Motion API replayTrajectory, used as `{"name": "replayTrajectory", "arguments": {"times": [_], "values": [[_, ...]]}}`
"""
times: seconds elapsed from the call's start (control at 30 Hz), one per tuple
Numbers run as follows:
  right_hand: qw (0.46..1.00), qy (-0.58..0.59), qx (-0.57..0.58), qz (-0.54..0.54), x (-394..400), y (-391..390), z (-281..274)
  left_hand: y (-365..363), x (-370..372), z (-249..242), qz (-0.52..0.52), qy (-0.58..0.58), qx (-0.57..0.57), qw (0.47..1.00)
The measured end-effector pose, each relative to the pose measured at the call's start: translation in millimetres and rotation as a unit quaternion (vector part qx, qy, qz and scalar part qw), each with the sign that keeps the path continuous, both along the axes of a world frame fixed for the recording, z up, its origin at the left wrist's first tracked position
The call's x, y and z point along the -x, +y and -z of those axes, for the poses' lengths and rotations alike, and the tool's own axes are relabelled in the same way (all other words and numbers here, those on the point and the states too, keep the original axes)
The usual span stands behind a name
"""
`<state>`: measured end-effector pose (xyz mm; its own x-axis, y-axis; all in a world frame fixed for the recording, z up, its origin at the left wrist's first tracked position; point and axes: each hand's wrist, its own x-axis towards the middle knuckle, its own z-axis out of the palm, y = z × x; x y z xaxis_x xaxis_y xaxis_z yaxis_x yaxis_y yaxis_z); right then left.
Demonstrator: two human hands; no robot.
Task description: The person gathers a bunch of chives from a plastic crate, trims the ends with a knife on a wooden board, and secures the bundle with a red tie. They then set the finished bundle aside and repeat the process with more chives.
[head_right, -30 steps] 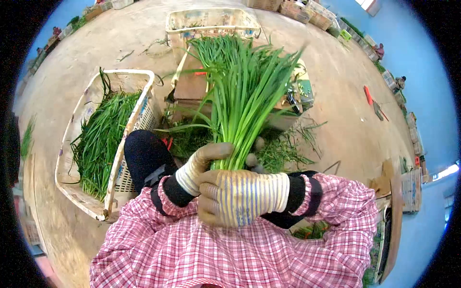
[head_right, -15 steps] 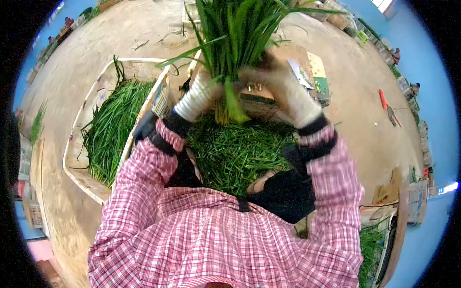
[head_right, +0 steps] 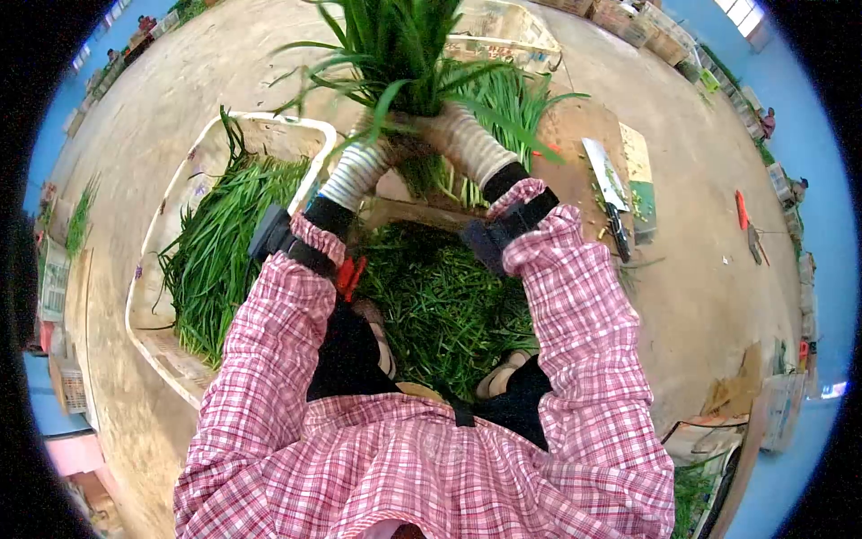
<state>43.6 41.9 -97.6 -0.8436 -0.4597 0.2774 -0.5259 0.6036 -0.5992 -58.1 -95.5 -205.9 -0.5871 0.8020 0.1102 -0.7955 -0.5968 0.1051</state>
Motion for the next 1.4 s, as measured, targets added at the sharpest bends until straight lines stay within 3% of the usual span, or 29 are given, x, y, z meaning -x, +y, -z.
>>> {"name": "replayTrajectory", "arguments": {"times": [0.07, 0.1, 0.17, 0.23, 0.27, 0.33, 0.37, 0.4, 0.43, 0.47, 0.5, 0.53, 0.6, 0.63, 0.73, 0.77, 0.83, 0.87, 0.9, 0.93, 1.0, 1.03, 1.07, 1.1, 1.17, 1.2, 1.23, 1.33, 1.4], "values": [[0.97, -0.118, 0.196, 0.076, -20, -37, -35, -13, 0, 3, -0.104, 0.143, 0.159, 0.971], [0.979, -0.084, 0.187, 0.022, -10, -42, -36, -21, -2, 8, -0.15, 0.213, 0.239, 0.936], [0.983, -0.102, 0.15, 0.034, -14, -50, -49, -41, -13, 13, -0.233, 0.346, 0.383, 0.824], [0.985, -0.136, 0.107, 0.027, -23, -51, -60, -52, -82, -60, -0.259, 0.185, 0.326, 0.89], [0.971, -0.178, 0.149, 0.061, -31, -44, -52, -63, -112, -102, -0.262, 0.185, 0.327, 0.889], [0.98, -0.136, 0.119, 0.085, -50, -35, -29, -70, -108, -91, -0.254, 0.041, 0.356, 0.898], [0.987, -0.104, 0.079, 0.097, -58, -29, -14, -76, -103, -79, -0.253, 0.029, 0.364, 0.896], [0.986, 0.027, -0.04, 0.16, -79, -38, 13, -80, -104, -78, -0.256, 0.026, 0.366, 0.894], [0.987, -0.063, -0.028, 0.143, -94, -37, 16, -84, -104, -78, -0.259, -0.03, 0.368, 0.892], [0.962, -0.162, -0.083, 0.202, -106, -31, 25, -87, -103, -77, -0.262, -0.084, 0.369, 0.888], [0.929, -0.249, 0.099, 0.254, -125, -25, 34, -96, -96, -58, -0.292, -0.05, 0.322, 0.899], [0.946, -0.157, 0.04, 0.282, -130, 4, 75, -102, -94, -59, -0.312, -0.074, 0.336, 0.886], [0.874, -0.249, 0.151, 0.39, -145, 9, 81, -114, -93, -53, -0.324, -0.085, 0.337, 0.88], [0.845, -0.285, 0.271, 0.362, -147, 7, 85, -115, -92, -51, -0.326, -0.083, 0.336, 0.88], [0.863, -0.238, 0.34, 0.289, -140, -52, 52, -111, -92, -38, -0.318, -0.108, 0.323, 0.885], [0.91, -0.178, 0.213, 0.308, -129, -68, 48, -110, -94, -35, -0.323, -0.105, 0.303, 0.89], [0.875, -0.228, 0.259, 0.338, -126, -53, 68, -114, -98, -41, -0.338, -0.114, 0.306, 0.883], [0.816, -0.305, 0.352, 0.343, -134, -43, 60, -123, -102, -44, -0.338, -0.082, 0.292, 0.891], [0.807, -0.257, 0.385, 0.368, -136, -32, 71, -129, -106, -51, -0.342, -0.086, 0.291, 0.89], [0.769, -0.251, 0.49, 0.325, -133, -19, 86, -132, -110, -56, -0.344, -0.093, 0.29, 0.888], [0.775, -0.231, 0.49, 0.326, -131, -55, 58, -132, -111, -52, -0.355, -0.098, 0.295, 0.882], [0.859, -0.219, 0.389, 0.252, -122, -60, 69, -129, -110, -47, -0.346, -0.108, 0.293, 0.885], [0.87, -0.223, 0.383, 0.215, -123, -87, 42, -125, -108, -41, -0.338, -0.117, 0.289, 0.888], [0.885, -0.189, 0.358, 0.228, -117, -90, 51, -122, -107, -40, -0.361, -0.115, 0.286, 0.88], [0.854, -0.174, 0.427, 0.242, -118, -88, 62, -124, -112, -41, -0.344, -0.13, 0.277, 0.888], [0.801, -0.192, 0.513, 0.24, -123, -84, 57, -126, -114, -43, -0.328, -0.148, 0.265, 0.895], [0.831, -0.15, 0.466, 0.263, -121, -63, 89, -128, -113, -37, -0.352, -0.125, 0.261, 0.89], [0.743, -0.196, 0.565, 0.302, -131, -50, 64, -133, -118, -41, -0.331, -0.138, 0.233, 0.904], [0.75, -0.188, 0.556, 0.305, -127, -58, 50, -133, -119, -42, -0.308, -0.126, 0.203, 0.921]]}}
